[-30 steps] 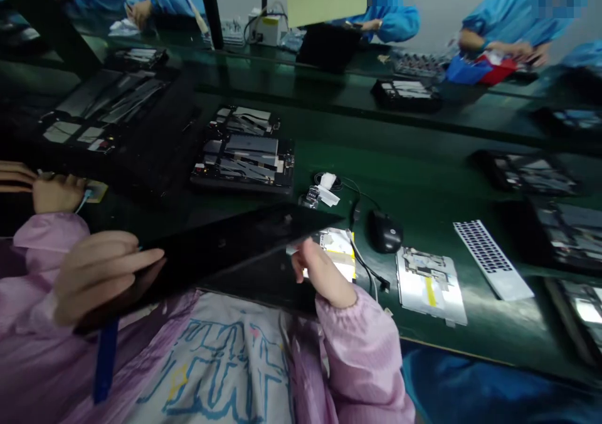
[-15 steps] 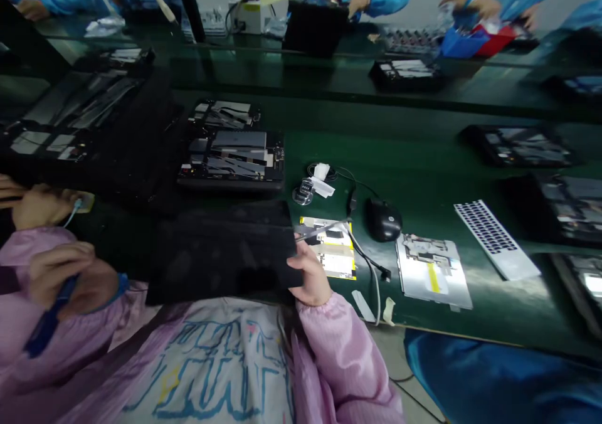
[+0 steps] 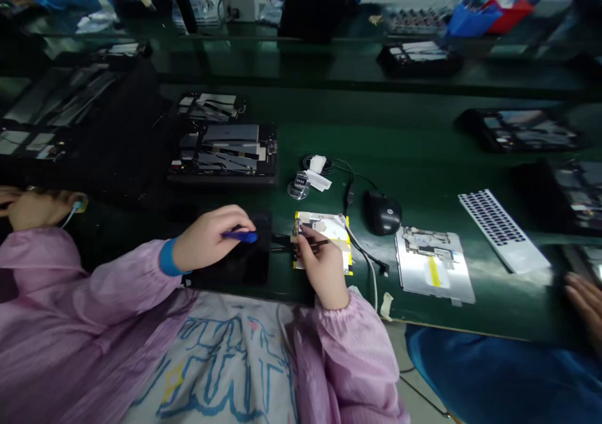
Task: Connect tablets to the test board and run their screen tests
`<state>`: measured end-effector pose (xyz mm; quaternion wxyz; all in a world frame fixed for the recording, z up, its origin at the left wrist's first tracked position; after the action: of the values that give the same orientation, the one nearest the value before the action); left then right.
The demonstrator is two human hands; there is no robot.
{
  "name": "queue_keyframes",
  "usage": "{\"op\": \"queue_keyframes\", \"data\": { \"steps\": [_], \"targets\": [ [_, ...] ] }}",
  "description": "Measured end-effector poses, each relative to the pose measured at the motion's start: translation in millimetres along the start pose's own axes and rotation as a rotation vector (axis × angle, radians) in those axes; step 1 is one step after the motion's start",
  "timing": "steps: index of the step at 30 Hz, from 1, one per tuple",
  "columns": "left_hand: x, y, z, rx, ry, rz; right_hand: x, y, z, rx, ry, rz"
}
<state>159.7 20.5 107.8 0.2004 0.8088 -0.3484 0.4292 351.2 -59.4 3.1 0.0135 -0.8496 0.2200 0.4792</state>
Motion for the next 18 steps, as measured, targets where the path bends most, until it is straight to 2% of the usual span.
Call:
{"op": "queue_keyframes", "data": {
  "steps": [4, 7, 9, 12, 15, 18],
  "targets": [
    [-7.0, -53.6, 52.9, -0.251, -0.029, -0.080, 7.4, -3.1, -6.3, -0.022, -0.229, 0.016],
    [-15.0, -76.7, 81.6, -0.382, -0.045, -0.126, 12.8, -2.8, -12.4, 0.039, -0.188, 0.003],
    [-19.7, -86.2, 86.7, -0.362, -0.049, -0.147, 15.8, -3.3, -18.4, 0.109, -0.071, -0.061],
    [-25.7, -94.4, 80.5, -0.246, -0.085, -0.194, 14.6, -4.3, -22.8, 0.192, 0.153, -0.269],
    [-27.5, -97.4, 76.2, -0.225, -0.151, -0.241, 12.2, -4.5, -17.8, 0.183, 0.344, -0.429],
    [-26.2, -99.2, 76.1, -0.244, -0.219, -0.276, 11.7, -4.2, -14.2, 0.173, 0.447, -0.461]
  ]
}}
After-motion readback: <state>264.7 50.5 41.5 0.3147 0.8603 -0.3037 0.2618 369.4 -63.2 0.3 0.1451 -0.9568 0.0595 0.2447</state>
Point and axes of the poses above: each hand's wrist, its own y-axis away from the middle knuckle, its own z-axis out of the palm, x = y × z, the point moved 5 cm from there along -y, towards the middle knuckle, and after that the axes turned 15 degrees about y, right-handed, at the moved point
